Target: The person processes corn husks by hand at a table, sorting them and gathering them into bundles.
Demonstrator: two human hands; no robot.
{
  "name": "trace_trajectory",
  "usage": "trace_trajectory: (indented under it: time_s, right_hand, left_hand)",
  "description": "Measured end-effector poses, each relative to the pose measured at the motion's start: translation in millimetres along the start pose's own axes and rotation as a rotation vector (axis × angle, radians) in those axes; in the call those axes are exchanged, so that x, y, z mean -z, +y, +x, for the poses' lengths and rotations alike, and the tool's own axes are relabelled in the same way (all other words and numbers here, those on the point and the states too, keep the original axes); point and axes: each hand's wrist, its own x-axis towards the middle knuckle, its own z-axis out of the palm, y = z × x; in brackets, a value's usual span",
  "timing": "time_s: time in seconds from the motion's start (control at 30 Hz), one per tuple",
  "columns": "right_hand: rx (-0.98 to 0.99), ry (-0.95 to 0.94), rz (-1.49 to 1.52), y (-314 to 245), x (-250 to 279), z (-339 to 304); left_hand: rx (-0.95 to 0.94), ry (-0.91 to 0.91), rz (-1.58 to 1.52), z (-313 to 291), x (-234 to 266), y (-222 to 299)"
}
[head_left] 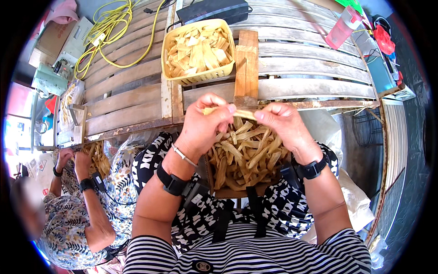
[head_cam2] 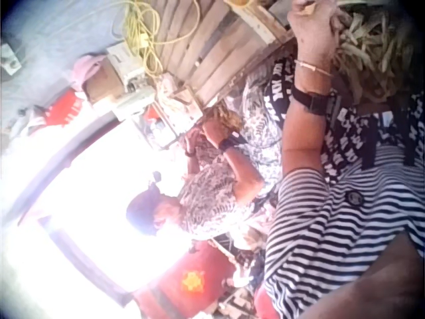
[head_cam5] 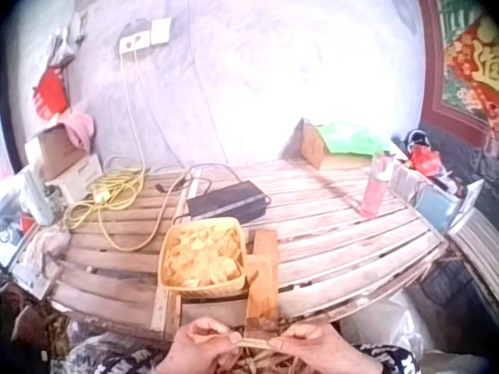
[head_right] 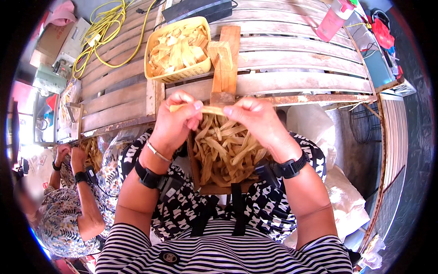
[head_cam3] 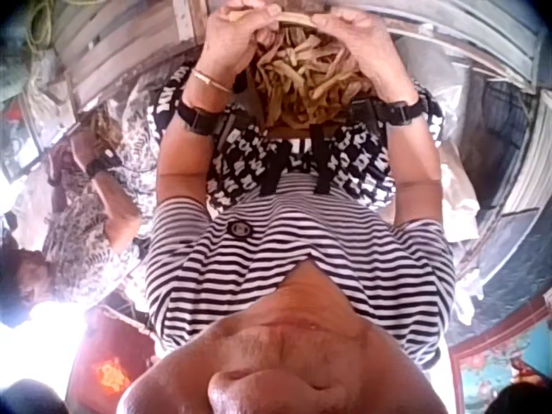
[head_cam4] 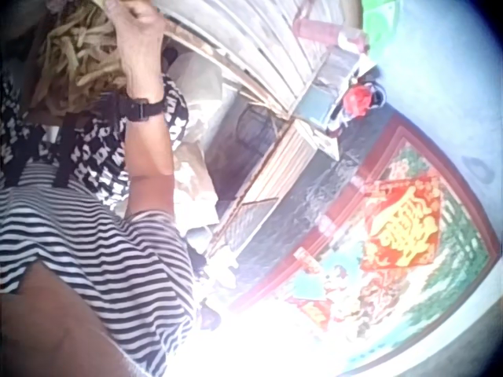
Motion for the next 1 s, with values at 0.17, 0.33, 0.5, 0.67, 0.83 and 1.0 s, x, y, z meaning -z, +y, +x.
trace_trajectory:
  time_s: [0.17,0.33,0.5,0.67,0.83,1.0]
  right_hand:
    - [0.364,0.306,-0.337,6.2,8.5,36.6]
    - [0.353,0.481,-0.876,-3.3,-4.6,57.0]
    - [0.435,0.556,-0.766,5.5,3.7,52.2]
    - [0.717,0.287,-0.687,0.1,-20.1,24.6]
    - [0.937,-0.062,-0.548,-14.1,-18.1,2.2]
    - [0.795,0.044,-0.573,-25.0,-7.5,-6.4]
  left_hand:
    - [-0.103,0.111,0.259,34.0,-15.0,-1.5]
    - [-0.227,0.174,0.463,71.7,5.0,-32.2]
    - [-0.091,0.353,0.854,60.2,-5.8,-11.0]
    - [-0.335,0.106,0.549,29.4,-15.7,-19.7]
    - [0.405,-0.226,0.266,-9.5,-29.3,-1.8]
    - [0.406,-0.744,0.137,-32.8,-36.5,12.1]
